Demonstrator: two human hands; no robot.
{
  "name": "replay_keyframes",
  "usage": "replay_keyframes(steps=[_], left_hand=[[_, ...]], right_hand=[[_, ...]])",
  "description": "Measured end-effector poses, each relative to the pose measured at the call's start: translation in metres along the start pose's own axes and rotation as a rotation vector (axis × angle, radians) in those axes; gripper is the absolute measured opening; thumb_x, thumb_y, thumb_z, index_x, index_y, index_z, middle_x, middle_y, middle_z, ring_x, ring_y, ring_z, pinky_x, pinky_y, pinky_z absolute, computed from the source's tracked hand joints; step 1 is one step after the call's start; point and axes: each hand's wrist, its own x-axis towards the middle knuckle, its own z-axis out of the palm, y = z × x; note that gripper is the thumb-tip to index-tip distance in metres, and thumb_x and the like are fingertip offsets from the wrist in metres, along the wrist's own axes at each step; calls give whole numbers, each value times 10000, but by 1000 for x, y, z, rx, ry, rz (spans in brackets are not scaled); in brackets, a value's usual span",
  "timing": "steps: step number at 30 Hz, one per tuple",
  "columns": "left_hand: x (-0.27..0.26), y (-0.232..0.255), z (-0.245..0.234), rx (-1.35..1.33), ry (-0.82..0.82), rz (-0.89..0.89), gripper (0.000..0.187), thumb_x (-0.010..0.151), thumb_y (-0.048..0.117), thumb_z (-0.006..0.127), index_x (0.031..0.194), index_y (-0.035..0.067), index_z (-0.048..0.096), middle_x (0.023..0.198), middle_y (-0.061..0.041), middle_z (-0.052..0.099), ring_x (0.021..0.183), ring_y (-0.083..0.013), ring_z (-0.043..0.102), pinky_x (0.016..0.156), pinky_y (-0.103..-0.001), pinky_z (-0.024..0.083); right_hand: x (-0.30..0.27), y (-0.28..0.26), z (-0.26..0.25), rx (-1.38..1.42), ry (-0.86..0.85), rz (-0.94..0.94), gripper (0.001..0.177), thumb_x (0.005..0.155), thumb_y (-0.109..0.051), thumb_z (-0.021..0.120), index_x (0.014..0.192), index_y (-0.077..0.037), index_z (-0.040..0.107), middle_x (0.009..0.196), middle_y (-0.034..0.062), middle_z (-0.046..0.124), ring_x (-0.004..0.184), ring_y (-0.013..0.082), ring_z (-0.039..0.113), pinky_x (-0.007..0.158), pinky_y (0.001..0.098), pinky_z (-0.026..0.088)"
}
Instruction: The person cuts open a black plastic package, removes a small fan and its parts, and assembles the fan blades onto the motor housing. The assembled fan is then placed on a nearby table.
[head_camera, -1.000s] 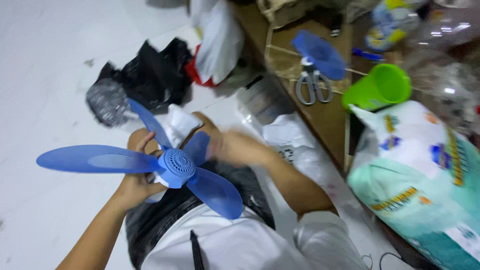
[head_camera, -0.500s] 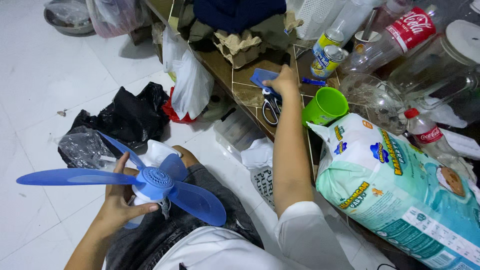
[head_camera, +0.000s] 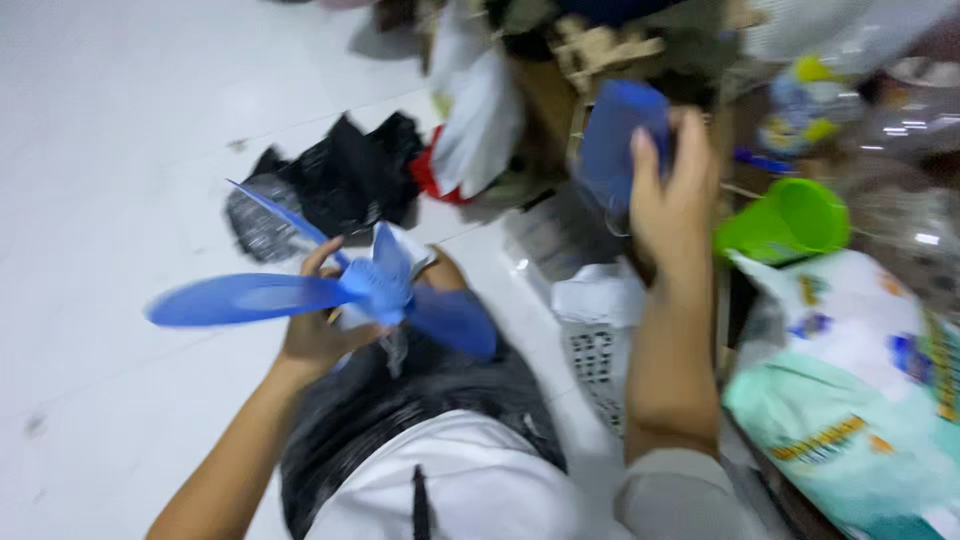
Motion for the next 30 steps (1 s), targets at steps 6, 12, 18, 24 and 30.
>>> replay_keyframes(steps=[6, 12, 18, 24, 30], left_hand=[[-18, 0, 0, 14, 130, 176, 1048, 744, -2, 900, 1546, 139, 240, 1346, -134, 518, 1224, -252, 598, 1058, -423, 513], [-44, -4, -4, -36, 140, 83, 931, 796, -5, 878, 1511, 102, 291, 1381, -148, 547, 1288, -238, 593, 1123, -405, 504], [-51, -37, 0, 108, 220, 345, 912, 754, 84, 944, 1438, 85, 341, 1227, -95, 638, 1103, -186, 670, 1038, -343, 544], [-48, -50, 0, 284, 328, 434, 930, 671, 109, 985, 1394, 70, 401, 1160, -79, 637, 1028, -151, 675, 950, -308, 524], [-56, -47, -2, 207, 281, 355, 906, 713, 115, 939, 1422, 90, 375, 1221, -69, 607, 1116, -157, 652, 1034, -321, 505]], right_hand=[[-141, -95, 60, 990, -1115, 595, 412, 1003, -159, 625, 1383, -49, 513, 1008, 155, 726, 832, 191, 720, 710, 312, 583], [-189, -121, 106, 1302, -1310, 879, 255, 1021, -163, 606, 1234, -38, 543, 848, 120, 696, 678, 195, 715, 544, 310, 579], [-201, -122, 114, 1205, -1229, 827, 225, 1017, -158, 633, 1172, -3, 580, 805, 125, 691, 636, 187, 695, 526, 301, 567], [-198, -125, 116, 1219, -1219, 806, 244, 1010, -159, 636, 1163, 25, 584, 856, 110, 676, 702, 183, 715, 537, 307, 588], [-197, -122, 121, 1218, -1246, 798, 233, 1016, -145, 631, 1160, 33, 591, 873, 122, 680, 712, 189, 720, 544, 306, 592]])
